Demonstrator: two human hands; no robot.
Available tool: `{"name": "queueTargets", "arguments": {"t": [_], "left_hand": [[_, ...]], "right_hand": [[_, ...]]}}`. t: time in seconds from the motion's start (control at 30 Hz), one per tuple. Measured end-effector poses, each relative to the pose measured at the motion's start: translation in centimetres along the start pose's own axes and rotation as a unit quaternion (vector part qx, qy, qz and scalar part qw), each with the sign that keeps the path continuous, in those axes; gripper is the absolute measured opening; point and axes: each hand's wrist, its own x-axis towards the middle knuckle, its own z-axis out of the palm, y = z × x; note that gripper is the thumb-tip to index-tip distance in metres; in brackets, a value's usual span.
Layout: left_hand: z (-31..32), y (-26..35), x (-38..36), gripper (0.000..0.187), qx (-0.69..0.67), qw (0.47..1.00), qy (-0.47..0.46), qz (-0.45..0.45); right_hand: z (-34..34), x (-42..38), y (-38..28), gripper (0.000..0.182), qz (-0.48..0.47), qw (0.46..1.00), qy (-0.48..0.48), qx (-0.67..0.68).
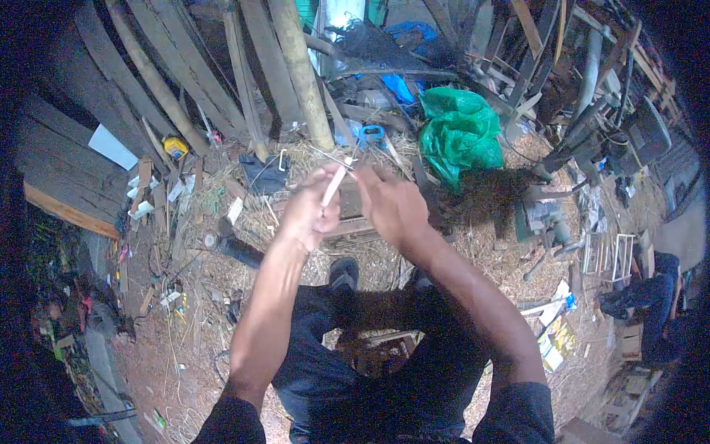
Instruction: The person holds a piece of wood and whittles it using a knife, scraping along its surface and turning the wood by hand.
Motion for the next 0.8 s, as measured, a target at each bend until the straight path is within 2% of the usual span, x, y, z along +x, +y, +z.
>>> {"name": "queueTargets", "arguments": {"t": [0.13,0.2,0.23,0.33,0.4,0.47,0.5,0.6,0.67,0.73,0.8], "left_hand": [[-1.0,-1.8,0.6,0.025,-0.061,0.996,-0.055,0.037],[-1.1,-1.4,0.6,0.029,-0.078,0.993,-0.066,0.058],[-1.0,-0.8,0.5,0.030,-0.080,0.992,-0.070,0.073],[-0.6,0.7,0.4,0.030,-0.106,0.988,-0.059,0.097],[-0.7,1.0,0.7,0.031,-0.091,0.989,-0.042,0.112],[-0.5,0.6,0.8,0.030,-0.004,0.987,-0.021,0.156],[-0.2,0.2,0.9,0.031,0.045,0.983,-0.009,0.180],[0.5,-0.7,0.9,0.030,0.161,0.955,0.030,0.247],[1.2,-1.2,0.9,0.030,0.228,0.928,0.051,0.290],[1.6,-1.5,0.7,0.028,0.239,0.919,0.062,0.308],[1.5,-1.5,0.4,0.028,0.259,0.911,0.070,0.314]], "right_hand": [[0.7,0.3,0.7,0.017,-0.016,1.000,-0.023,-0.001],[1.0,1.1,1.7,0.016,-0.104,0.978,0.088,0.160],[1.1,1.5,1.8,0.016,-0.149,0.949,0.142,0.239],[-0.3,1.4,1.1,0.014,0.031,0.945,0.130,0.298],[0.1,1.3,1.2,0.017,0.059,0.922,0.110,0.367],[0.2,0.9,0.9,0.022,0.104,0.885,0.076,0.448],[0.5,1.0,1.0,0.024,0.119,0.884,0.073,0.447],[0.5,1.6,1.0,0.022,0.136,0.874,0.037,0.466],[-0.2,1.5,1.0,0.025,0.155,0.839,0.012,0.521],[-0.3,1.5,1.0,0.025,0.179,0.793,-0.003,0.582],[-0.3,1.6,0.7,0.023,0.188,0.792,-0.003,0.581]]}}
